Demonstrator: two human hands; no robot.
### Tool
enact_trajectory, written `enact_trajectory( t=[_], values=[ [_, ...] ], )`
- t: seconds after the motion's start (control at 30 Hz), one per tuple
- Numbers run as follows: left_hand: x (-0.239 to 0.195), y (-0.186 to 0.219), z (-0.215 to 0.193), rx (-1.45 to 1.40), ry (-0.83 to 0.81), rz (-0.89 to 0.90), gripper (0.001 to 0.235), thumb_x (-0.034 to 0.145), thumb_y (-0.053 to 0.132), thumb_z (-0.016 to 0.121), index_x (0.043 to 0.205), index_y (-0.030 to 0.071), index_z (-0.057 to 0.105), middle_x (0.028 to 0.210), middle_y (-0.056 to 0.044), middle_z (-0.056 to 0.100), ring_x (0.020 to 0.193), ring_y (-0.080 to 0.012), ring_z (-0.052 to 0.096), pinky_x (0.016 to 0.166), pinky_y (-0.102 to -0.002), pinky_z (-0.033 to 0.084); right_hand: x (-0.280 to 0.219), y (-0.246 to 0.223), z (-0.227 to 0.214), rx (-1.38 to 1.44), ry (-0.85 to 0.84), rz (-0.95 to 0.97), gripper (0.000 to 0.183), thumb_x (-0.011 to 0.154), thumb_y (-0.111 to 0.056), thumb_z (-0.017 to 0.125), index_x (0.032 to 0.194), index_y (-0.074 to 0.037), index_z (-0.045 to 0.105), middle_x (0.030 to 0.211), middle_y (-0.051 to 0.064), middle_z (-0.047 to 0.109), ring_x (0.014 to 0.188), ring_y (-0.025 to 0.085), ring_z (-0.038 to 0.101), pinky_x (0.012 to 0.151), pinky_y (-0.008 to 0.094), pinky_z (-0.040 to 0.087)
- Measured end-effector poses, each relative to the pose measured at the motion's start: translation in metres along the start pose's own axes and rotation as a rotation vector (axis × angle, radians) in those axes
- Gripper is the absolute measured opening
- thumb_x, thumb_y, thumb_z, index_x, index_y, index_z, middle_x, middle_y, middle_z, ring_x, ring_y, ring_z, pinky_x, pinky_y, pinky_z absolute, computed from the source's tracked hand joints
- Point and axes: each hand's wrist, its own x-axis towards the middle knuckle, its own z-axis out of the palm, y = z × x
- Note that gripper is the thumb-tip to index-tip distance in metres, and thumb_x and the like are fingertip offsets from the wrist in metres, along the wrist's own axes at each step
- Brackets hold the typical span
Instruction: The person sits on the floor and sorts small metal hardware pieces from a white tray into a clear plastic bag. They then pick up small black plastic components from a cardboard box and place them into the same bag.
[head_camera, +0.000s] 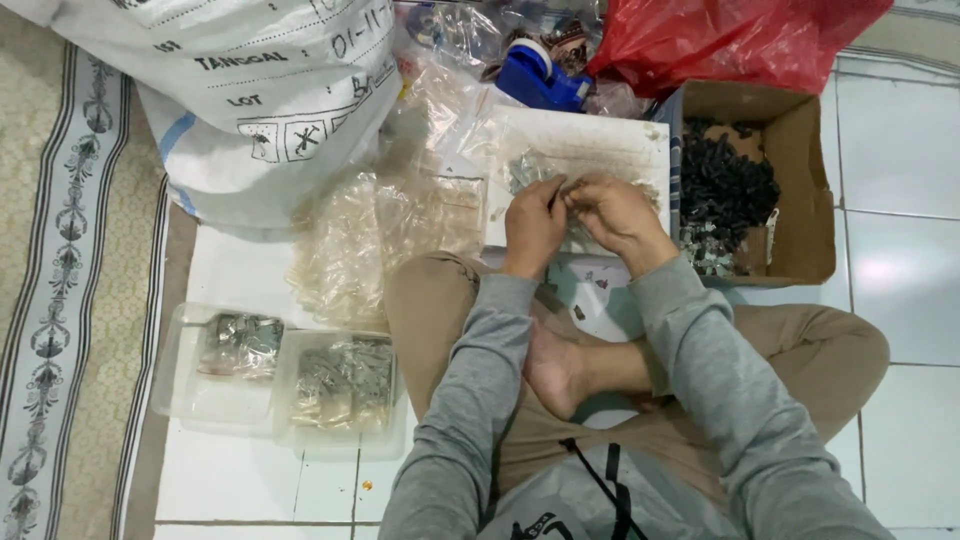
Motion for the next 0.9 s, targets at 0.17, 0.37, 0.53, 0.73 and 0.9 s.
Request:
enact_trajectory(
  t=[0.17, 0.37, 0.53, 0.73, 0.9],
  values=[
    [-0.001, 0.000, 0.002, -0.054, 0.024, -0.010, 0.027, 0.097, 0.010, 0.061, 0.119, 0.003, 0.075, 0.100, -0.022, 0.075, 0.102, -0.0417, 0.072, 0.093, -0.047, 0.057, -0.017, -0.002, 0.004, -0.410, 0.121, -0.180, 0.042, 0.088, -0.012, 0.073, 0.129, -0.001, 0.068, 0.112, 0.022, 0.069, 0.102, 0.027, 0.070, 0.078, 0.039, 0.059],
    [-0.002, 0.003, 0.004, -0.043, 0.061, 0.051, 0.026, 0.100, 0.015, 0.058, 0.115, 0.003, 0.075, 0.090, -0.019, 0.074, 0.092, -0.0392, 0.073, 0.084, -0.045, 0.058, -0.026, -0.005, 0.009, -0.852, 0.285, -0.466, 0.035, 0.085, -0.010, 0.073, 0.119, -0.003, 0.075, 0.113, 0.022, 0.074, 0.102, 0.037, 0.072, 0.082, 0.044, 0.060],
    [0.000, 0.000, 0.006, 0.043, 0.166, 0.161, 0.023, 0.101, 0.015, 0.059, 0.112, 0.005, 0.077, 0.081, -0.013, 0.072, 0.082, -0.0324, 0.074, 0.077, -0.039, 0.058, -0.041, -0.029, 0.023, -0.925, 0.435, -0.711, 0.029, 0.075, -0.008, 0.082, 0.101, -0.004, 0.069, 0.090, 0.016, 0.067, 0.079, 0.037, 0.072, 0.067, 0.045, 0.060],
    [0.001, 0.008, -0.004, 0.092, 0.308, 0.151, 0.024, 0.094, 0.008, 0.064, 0.115, 0.001, 0.074, 0.085, -0.015, 0.072, 0.083, -0.0332, 0.073, 0.076, -0.040, 0.058, 0.020, -0.037, -0.003, -1.052, 0.149, -0.529, 0.019, 0.083, -0.003, 0.072, 0.100, -0.008, 0.078, 0.083, 0.008, 0.068, 0.078, 0.028, 0.072, 0.065, 0.036, 0.057],
    [0.009, 0.022, -0.008, 0.071, 0.436, 0.268, 0.028, 0.095, 0.007, 0.063, 0.122, 0.007, 0.071, 0.085, -0.010, 0.066, 0.082, -0.0282, 0.067, 0.080, -0.039, 0.055, -0.030, -0.085, 0.019, -0.475, -0.008, -0.782, 0.016, 0.095, 0.006, 0.066, 0.110, 0.003, 0.072, 0.080, 0.012, 0.062, 0.065, 0.022, 0.070, 0.060, 0.031, 0.060]
  ],
)
